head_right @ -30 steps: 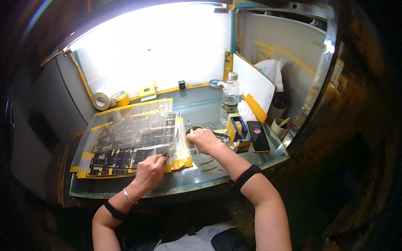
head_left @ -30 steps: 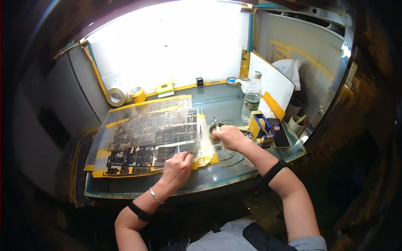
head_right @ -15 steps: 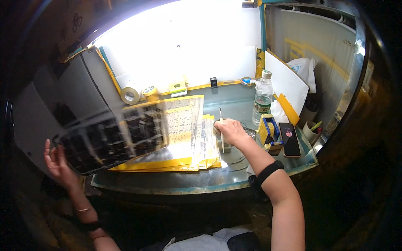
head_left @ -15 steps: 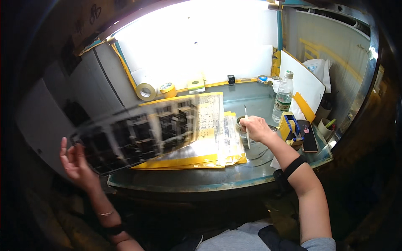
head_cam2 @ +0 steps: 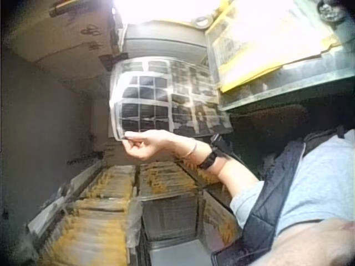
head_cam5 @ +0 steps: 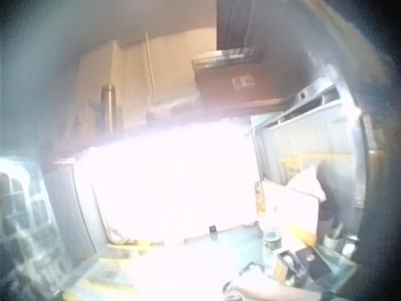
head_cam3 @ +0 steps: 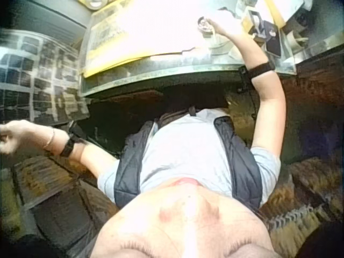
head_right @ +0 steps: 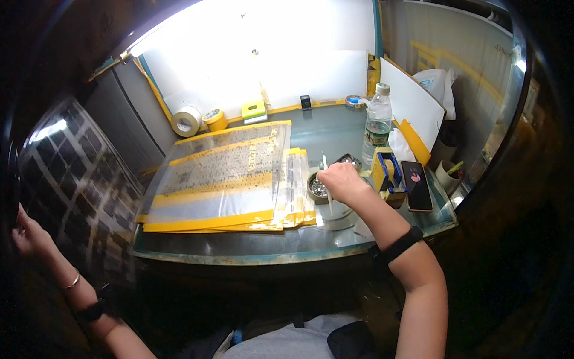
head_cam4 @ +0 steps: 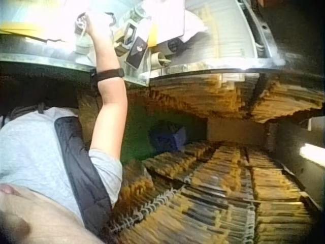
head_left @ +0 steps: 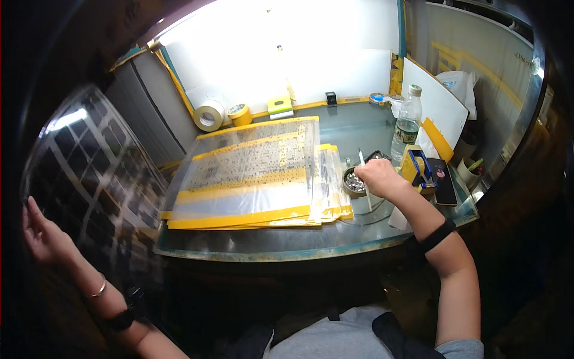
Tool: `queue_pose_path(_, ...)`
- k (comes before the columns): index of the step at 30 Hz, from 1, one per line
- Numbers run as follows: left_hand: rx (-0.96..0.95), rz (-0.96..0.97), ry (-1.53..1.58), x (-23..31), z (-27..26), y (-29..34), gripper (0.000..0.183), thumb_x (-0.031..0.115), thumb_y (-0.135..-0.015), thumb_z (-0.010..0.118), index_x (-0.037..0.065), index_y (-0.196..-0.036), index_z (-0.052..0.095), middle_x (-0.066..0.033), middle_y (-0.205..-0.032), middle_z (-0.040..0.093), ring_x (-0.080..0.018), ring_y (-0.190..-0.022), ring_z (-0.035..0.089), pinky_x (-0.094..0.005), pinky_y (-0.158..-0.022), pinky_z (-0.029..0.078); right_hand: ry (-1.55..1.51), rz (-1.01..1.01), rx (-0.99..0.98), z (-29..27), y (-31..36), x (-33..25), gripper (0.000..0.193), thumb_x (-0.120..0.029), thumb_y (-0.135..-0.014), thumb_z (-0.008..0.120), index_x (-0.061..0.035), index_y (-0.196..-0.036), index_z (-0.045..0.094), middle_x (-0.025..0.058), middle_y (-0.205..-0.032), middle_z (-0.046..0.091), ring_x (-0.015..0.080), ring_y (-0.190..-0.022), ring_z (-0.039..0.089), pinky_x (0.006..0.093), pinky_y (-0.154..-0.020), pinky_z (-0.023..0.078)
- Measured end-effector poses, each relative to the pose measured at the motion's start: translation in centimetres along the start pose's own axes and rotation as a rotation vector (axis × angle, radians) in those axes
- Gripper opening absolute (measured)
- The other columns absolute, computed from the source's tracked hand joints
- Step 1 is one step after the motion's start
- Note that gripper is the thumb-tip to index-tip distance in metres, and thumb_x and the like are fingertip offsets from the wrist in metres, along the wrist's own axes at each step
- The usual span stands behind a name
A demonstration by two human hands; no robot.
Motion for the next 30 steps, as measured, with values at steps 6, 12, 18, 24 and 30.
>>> queue_pose_path(6, -0.355, 0.051, 0.581, 20.9, 0.7, 16.8, 0.017, -0.007, -0.091, 0.061, -0.003, -0.108, 0.061, -0.0181, -0.103, 0.068, -0.0199, -0.091, 0.069, -0.0319, -0.081, 0.059, -0.266, -0.02, 0.088, -2.4, 4.8, -4.1, 0.01, -0.005, -0.079, 0.062, -0.0046, -0.085, 0.054, 0.018, -0.077, 0.064, 0.0372, -0.079, 0.065, 0.0451, -0.065, 0.05)
queue_pose_path(12, -0.888, 0.088, 0.843, 32.2, -2.5, 28.8, 0.02, -0.009, -0.077, 0.063, -0.001, -0.094, 0.07, -0.0145, -0.093, 0.071, -0.0289, -0.087, 0.072, -0.0372, -0.077, 0.061, -0.757, -0.057, 0.299, -0.5, 9.5, -7.4, 0.017, -0.021, -0.093, 0.064, -0.0053, -0.094, 0.059, 0.0144, -0.079, 0.064, 0.0346, -0.077, 0.065, 0.042, -0.066, 0.05)
queue_pose_path(18, -1.223, -0.041, 0.976, 35.2, -4.7, 33.9, 0.02, -0.009, -0.075, 0.062, -0.002, -0.093, 0.069, -0.0162, -0.101, 0.071, -0.0313, -0.102, 0.068, -0.0413, -0.091, 0.056, -1.145, 0.097, 0.495, 3.3, 12.0, -7.4, 0.039, -0.035, -0.101, 0.051, -0.0019, -0.118, 0.059, 0.0123, -0.095, 0.068, 0.0231, -0.086, 0.066, 0.0326, -0.075, 0.051)
queue_pose_path(24, -1.357, -0.079, 0.994, 34.6, -3.9, 32.8, 0.021, 0.001, -0.078, 0.072, -0.001, -0.099, 0.07, -0.0142, -0.11, 0.069, -0.0313, -0.109, 0.065, -0.0421, -0.096, 0.053, -1.182, 0.102, 0.475, 2.9, 11.3, -9.1, 0.046, -0.04, -0.102, 0.048, 0.0011, -0.108, 0.068, 0.0153, -0.096, 0.066, 0.0226, -0.084, 0.064, 0.032, -0.075, 0.05)
queue_pose_path(30, -1.264, -0.008, 1.074, 33.4, -6.1, 32.9, 0.039, 0.014, -0.078, 0.075, -0.003, -0.111, 0.065, -0.0174, -0.119, 0.063, -0.0303, -0.111, 0.061, -0.0402, -0.094, 0.051, -0.996, -0.003, 0.505, 2.4, 11.3, -10.5, 0.019, 0.005, -0.074, 0.072, 0.0008, -0.093, 0.07, 0.0123, -0.084, 0.069, 0.0267, -0.077, 0.066, 0.0333, -0.072, 0.052)
Point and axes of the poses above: each hand's wrist, its own y-axis away from the middle knuckle, its own z-axis out of the palm, x = y × z, the point moved 1 cm from there along -y, towards the middle knuckle
